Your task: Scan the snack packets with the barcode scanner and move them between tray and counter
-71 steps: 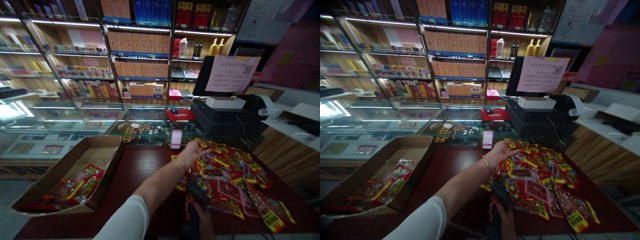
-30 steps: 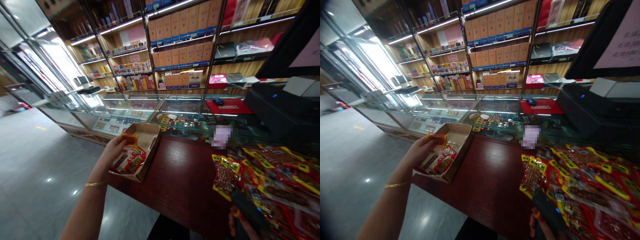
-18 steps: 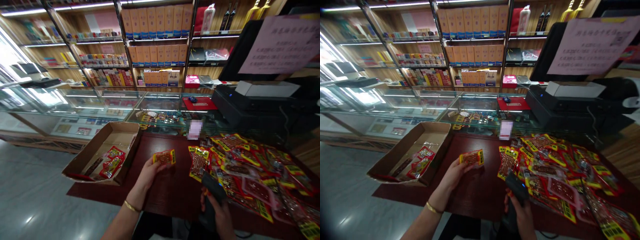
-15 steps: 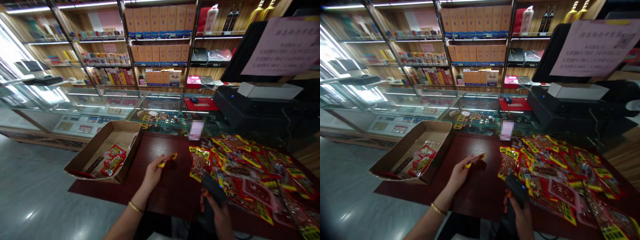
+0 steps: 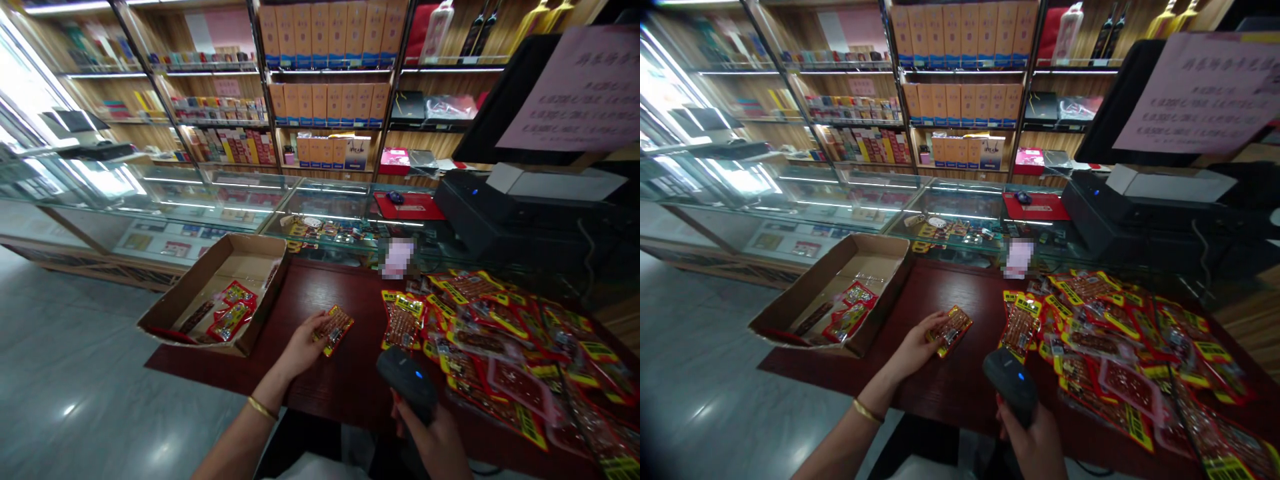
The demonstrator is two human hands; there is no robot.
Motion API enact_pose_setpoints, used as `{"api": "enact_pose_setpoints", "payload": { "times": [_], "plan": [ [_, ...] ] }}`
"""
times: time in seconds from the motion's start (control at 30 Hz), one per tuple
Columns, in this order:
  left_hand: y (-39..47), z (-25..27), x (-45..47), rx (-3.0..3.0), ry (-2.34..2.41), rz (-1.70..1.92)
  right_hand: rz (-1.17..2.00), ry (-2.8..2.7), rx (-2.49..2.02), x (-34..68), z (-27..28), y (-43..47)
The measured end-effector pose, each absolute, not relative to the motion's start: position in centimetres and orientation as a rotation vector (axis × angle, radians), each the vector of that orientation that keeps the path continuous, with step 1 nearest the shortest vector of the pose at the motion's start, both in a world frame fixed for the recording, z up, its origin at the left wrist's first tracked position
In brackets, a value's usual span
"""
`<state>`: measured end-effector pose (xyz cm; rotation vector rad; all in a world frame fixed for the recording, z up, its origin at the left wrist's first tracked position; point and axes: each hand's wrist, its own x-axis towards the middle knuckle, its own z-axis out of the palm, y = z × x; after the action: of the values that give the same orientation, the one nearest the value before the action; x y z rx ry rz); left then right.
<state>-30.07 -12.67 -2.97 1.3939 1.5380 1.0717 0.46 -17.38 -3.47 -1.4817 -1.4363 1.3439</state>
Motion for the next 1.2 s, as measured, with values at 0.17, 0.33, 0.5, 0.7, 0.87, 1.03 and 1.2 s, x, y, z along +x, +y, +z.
{"api": "enact_pose_setpoints", "payload": {
  "times": [0.17,0.33,0.5,0.7,0.87,1.03,1.2],
  "plan": [
    [-12.2,-3.3,-29.8,1.502,1.591,1.168,1.294,-1.606,-1.504,0.9,-1.7,-17.7],
    [-12.0,-2.6,-29.9,1.548,1.606,1.151,1.254,-1.607,-1.527,1.3,-1.0,-18.2],
    [-11.8,-2.3,-29.9,1.538,1.659,1.124,1.263,-1.606,-1.558,1.3,-0.3,-18.5],
    [-11.8,-2.0,-29.9,1.43,1.589,1.175,1.256,-1.571,-1.542,0.6,-0.5,-18.5],
    [-10.4,-1.2,-28.9,1.257,1.484,1.144,1.355,-1.222,-1.384,-1.1,-2.0,-17.4],
    [-6.0,1.7,-23.9,1.336,1.211,1.157,1.468,-0.761,-1.238,-1.2,-4.7,-15.8],
    [0.7,5.7,-15.0,1.905,1.045,1.218,1.495,-0.592,-1.092,-0.6,-6.6,-16.0]
  ]
}}
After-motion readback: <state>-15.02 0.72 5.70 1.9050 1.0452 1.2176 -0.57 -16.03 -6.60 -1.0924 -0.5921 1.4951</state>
